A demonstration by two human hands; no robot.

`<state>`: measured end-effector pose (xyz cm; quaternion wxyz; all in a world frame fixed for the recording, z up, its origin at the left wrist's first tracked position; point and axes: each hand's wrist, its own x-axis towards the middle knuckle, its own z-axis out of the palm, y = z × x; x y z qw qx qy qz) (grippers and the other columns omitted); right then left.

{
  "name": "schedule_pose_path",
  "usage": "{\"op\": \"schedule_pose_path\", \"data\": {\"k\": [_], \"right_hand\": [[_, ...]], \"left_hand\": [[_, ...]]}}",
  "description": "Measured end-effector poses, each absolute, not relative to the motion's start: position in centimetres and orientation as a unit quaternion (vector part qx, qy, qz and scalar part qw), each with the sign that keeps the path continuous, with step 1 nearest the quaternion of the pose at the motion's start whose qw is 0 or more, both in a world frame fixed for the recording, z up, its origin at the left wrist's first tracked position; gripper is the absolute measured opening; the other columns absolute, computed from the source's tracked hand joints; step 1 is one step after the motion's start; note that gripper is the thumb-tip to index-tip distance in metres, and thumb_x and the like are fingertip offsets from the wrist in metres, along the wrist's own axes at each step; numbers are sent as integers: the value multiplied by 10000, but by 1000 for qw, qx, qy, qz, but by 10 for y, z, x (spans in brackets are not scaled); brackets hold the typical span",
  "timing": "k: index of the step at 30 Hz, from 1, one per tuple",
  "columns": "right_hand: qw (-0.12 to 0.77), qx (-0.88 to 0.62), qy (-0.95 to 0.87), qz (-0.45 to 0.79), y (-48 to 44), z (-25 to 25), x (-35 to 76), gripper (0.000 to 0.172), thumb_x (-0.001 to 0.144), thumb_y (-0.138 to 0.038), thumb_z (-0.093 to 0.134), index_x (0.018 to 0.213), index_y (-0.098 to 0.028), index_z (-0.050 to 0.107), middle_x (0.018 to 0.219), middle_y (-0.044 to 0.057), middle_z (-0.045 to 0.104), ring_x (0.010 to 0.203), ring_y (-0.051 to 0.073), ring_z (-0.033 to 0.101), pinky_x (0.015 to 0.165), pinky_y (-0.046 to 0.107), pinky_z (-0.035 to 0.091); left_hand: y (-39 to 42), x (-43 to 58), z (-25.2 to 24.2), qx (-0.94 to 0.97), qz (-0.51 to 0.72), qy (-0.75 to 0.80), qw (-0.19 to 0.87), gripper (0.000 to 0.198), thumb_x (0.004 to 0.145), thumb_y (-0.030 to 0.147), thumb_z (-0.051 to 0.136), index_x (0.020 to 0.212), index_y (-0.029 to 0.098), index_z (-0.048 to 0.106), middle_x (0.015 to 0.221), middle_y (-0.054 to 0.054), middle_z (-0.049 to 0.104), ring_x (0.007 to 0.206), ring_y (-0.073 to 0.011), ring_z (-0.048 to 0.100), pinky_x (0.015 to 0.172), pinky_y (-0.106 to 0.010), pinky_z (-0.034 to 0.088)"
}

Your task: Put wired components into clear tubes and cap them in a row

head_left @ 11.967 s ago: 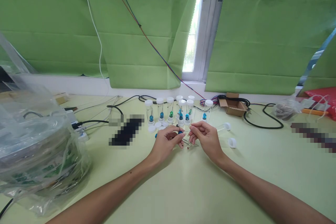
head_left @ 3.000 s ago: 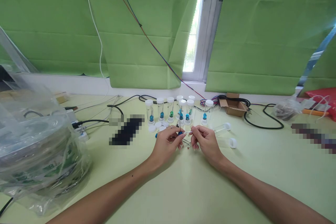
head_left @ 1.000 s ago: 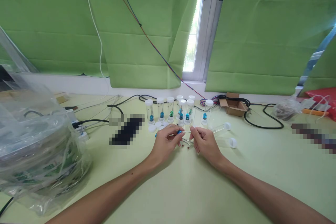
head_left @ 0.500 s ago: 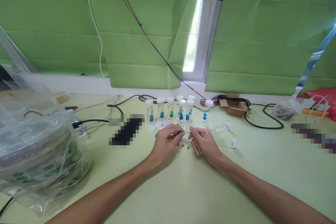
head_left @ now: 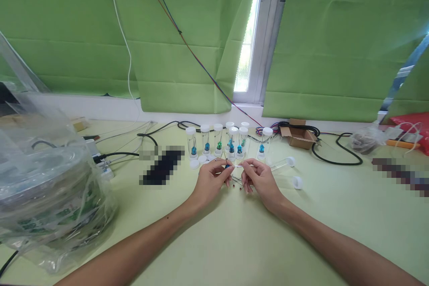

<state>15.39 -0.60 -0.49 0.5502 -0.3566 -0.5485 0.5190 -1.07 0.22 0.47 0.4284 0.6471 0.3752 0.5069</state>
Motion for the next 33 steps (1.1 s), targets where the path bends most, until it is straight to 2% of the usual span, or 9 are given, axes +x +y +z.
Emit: {"op": "schedule_pose_path", "data": {"k": [6, 10, 16, 24, 33], "right_hand": [[577, -327, -547, 510, -6, -5, 154, 305, 821, -446, 675, 970, -182, 645, 783, 23, 672, 463, 83, 544, 390, 208, 393], [584, -314, -547, 511, -5, -5, 155, 285, 809, -414, 695, 986, -193, 661, 867, 45, 696, 481, 79, 536, 414, 223, 399], [585, -319, -536, 518, -5, -6, 155, 274, 788, -415, 719, 933, -189, 669, 861, 51, 711, 483, 86, 535, 417, 230, 390], [588, -329, -531, 514, -5, -6, 155, 287, 796, -446, 709, 789, -168, 640, 716, 34, 692, 445, 87, 517, 402, 222, 378], [585, -335, -535, 509, -4, -7, 155, 318, 809, -479, 687, 762, -171, 625, 661, 12, 655, 444, 90, 502, 405, 218, 375]], "left_hand": [[5, -13, 3, 598, 509, 392, 478, 257, 806, 391, 680, 883, 145, 668, 596, -2, 607, 521, -125, 547, 591, -275, 465], [4, -13, 6, 586, 512, 388, 494, 261, 791, 393, 694, 861, 143, 671, 597, -2, 618, 520, -115, 543, 596, -265, 458], [4, -12, 6, 578, 510, 387, 507, 288, 761, 404, 716, 863, 138, 674, 590, -6, 623, 506, -120, 543, 566, -264, 463], [3, -11, 5, 604, 500, 384, 489, 279, 772, 400, 704, 846, 133, 670, 587, -9, 610, 514, -123, 537, 535, -259, 462], [0, -11, 6, 616, 499, 394, 466, 254, 770, 385, 702, 838, 143, 668, 593, -4, 600, 507, -128, 538, 530, -269, 465]]}}
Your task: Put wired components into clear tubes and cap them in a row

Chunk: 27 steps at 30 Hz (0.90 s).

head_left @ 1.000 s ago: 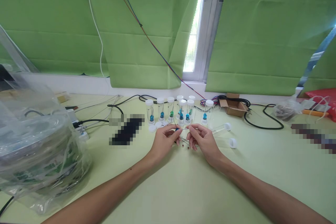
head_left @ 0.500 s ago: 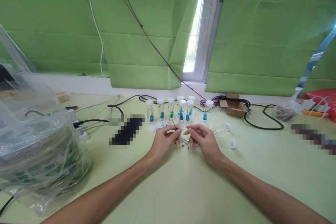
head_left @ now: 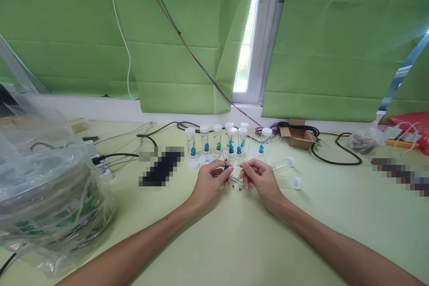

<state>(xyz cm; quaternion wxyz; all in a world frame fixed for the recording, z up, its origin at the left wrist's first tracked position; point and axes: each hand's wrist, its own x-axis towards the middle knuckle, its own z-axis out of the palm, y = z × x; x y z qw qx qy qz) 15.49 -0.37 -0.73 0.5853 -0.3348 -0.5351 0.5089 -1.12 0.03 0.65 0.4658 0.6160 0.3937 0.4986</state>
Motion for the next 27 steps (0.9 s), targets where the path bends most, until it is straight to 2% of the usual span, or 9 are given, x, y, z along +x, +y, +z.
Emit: {"op": "schedule_pose_path", "data": {"k": [16, 27], "right_hand": [[580, -366, -527, 502, -2, -11, 156, 376, 809, -543, 659, 776, -171, 612, 556, -26, 588, 395, 83, 489, 363, 198, 358], [570, -384, -532, 494, -3, -9, 156, 412, 795, -589, 642, 763, -182, 585, 496, -48, 524, 371, 83, 450, 347, 195, 337]], "left_hand": [[1, -9, 3, 654, 510, 383, 407, 202, 805, 349, 668, 834, 149, 676, 760, -14, 578, 518, -104, 543, 513, -252, 475], [2, -11, -2, 687, 510, 362, 370, 221, 838, 376, 632, 854, 168, 705, 770, -25, 574, 537, -108, 554, 525, -248, 491]]}}
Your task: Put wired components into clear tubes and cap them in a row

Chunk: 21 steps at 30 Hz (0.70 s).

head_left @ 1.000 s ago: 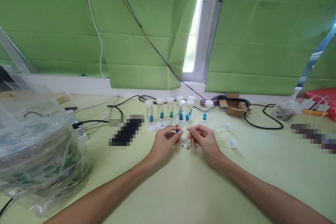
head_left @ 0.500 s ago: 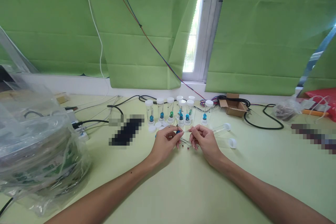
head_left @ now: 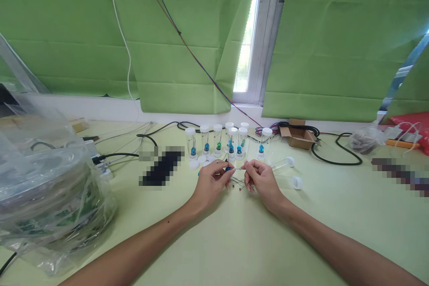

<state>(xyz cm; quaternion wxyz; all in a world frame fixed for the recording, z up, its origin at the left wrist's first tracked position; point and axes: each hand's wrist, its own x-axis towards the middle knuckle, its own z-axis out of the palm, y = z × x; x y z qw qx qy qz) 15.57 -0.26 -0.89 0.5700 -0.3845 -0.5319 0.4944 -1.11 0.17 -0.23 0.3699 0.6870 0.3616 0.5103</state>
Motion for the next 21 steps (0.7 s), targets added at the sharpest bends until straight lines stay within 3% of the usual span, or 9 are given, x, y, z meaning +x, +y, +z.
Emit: {"op": "schedule_pose_path", "data": {"k": [5, 11, 21], "right_hand": [[571, -390, -532, 489, -2, -9, 155, 425, 792, -604, 633, 752, -186, 574, 483, -55, 503, 367, 88, 445, 344, 201, 331], [569, -404, -561, 446, -7, -6, 153, 418, 837, -592, 594, 722, -192, 553, 491, -47, 508, 374, 91, 450, 363, 213, 342], [547, -418, -638, 345, -16, -6, 152, 444, 903, -561, 507, 621, -220, 488, 476, -38, 495, 415, 116, 446, 463, 255, 377]], "left_hand": [[2, -11, -2, 674, 512, 371, 382, 243, 811, 393, 660, 872, 163, 709, 769, -30, 603, 532, -116, 564, 530, -260, 499], [1, -10, 4, 645, 489, 393, 435, 311, 835, 442, 630, 907, 147, 698, 631, -9, 606, 528, -134, 560, 565, -272, 487], [2, -11, 7, 608, 477, 384, 505, 423, 839, 527, 599, 915, 126, 710, 584, -5, 591, 424, -100, 483, 484, -258, 409]]}}
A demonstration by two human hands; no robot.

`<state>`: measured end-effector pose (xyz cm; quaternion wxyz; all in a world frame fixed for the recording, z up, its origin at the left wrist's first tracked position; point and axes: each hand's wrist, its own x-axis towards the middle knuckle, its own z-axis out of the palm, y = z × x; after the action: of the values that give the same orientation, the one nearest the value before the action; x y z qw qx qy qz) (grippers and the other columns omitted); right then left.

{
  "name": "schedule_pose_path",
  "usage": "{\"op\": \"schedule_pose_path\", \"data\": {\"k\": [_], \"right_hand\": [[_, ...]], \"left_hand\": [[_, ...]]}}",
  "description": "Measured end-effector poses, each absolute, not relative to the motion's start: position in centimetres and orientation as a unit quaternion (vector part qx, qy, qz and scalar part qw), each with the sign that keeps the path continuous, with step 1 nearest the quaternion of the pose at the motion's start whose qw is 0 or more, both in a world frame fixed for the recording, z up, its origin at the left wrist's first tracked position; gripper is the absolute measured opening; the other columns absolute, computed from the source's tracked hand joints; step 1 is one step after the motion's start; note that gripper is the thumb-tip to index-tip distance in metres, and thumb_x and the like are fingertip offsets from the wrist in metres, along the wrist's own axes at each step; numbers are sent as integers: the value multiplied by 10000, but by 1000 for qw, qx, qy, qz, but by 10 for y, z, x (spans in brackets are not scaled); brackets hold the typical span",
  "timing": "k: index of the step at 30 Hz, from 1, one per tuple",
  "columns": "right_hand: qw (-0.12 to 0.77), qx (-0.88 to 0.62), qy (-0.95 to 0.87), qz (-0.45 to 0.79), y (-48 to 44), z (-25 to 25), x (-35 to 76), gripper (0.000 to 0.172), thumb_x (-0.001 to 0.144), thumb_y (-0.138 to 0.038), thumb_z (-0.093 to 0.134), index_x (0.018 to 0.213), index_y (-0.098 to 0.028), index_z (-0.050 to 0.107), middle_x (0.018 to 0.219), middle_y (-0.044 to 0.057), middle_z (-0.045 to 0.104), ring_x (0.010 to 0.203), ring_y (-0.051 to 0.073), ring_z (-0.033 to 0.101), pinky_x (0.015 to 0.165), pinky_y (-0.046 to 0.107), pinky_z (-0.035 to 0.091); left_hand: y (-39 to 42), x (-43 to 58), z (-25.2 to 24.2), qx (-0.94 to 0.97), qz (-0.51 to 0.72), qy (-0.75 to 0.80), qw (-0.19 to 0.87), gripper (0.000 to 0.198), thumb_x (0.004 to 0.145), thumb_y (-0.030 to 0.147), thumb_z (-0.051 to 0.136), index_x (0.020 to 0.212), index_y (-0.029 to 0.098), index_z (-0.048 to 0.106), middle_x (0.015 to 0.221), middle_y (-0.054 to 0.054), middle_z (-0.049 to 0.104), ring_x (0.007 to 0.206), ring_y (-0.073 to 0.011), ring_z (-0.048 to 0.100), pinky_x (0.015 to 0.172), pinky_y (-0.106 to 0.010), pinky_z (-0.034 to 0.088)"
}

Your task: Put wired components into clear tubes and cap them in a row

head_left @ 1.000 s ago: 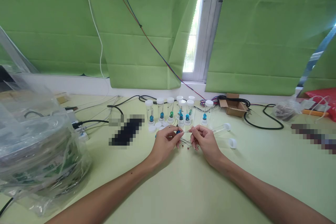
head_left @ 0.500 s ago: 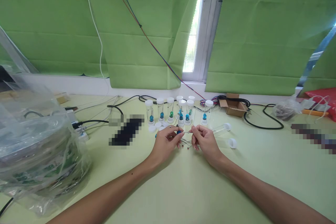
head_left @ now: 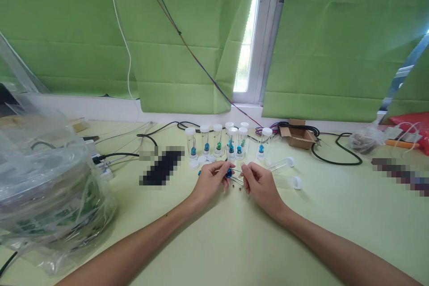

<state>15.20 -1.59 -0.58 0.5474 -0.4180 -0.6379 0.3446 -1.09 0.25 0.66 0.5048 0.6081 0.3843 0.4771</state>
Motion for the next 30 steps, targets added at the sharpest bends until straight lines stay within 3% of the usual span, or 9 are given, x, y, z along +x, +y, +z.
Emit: {"op": "schedule_pose_path", "data": {"k": [14, 24, 30], "right_hand": [[492, -393, -764, 140, -15, -12, 155, 392, 987, -338, 419, 615, -214, 406, 528, -48, 429, 485, 105, 351, 529, 259, 283], [476, -351, -806, 15, -11, -11, 159, 363, 993, -245, 398, 637, -220, 332, 547, -47, 392, 497, 107, 281, 509, 263, 238], [455, -343, -822, -3, -8, -10, 165, 340, 992, -227, 400, 660, -220, 329, 570, -45, 381, 518, 112, 282, 525, 262, 236]], "left_hand": [[0, -13, 9, 601, 438, 347, 572, 400, 834, 515, 613, 707, 138, 653, 479, 26, 500, 401, -72, 373, 408, -221, 255], [5, -19, 6, 612, 403, 353, 582, 422, 869, 514, 575, 695, 133, 622, 467, 50, 401, 423, -56, 318, 428, -216, 159], [6, -20, 7, 619, 387, 356, 583, 430, 891, 512, 543, 714, 131, 637, 470, 39, 437, 417, -53, 307, 429, -225, 148]]}}
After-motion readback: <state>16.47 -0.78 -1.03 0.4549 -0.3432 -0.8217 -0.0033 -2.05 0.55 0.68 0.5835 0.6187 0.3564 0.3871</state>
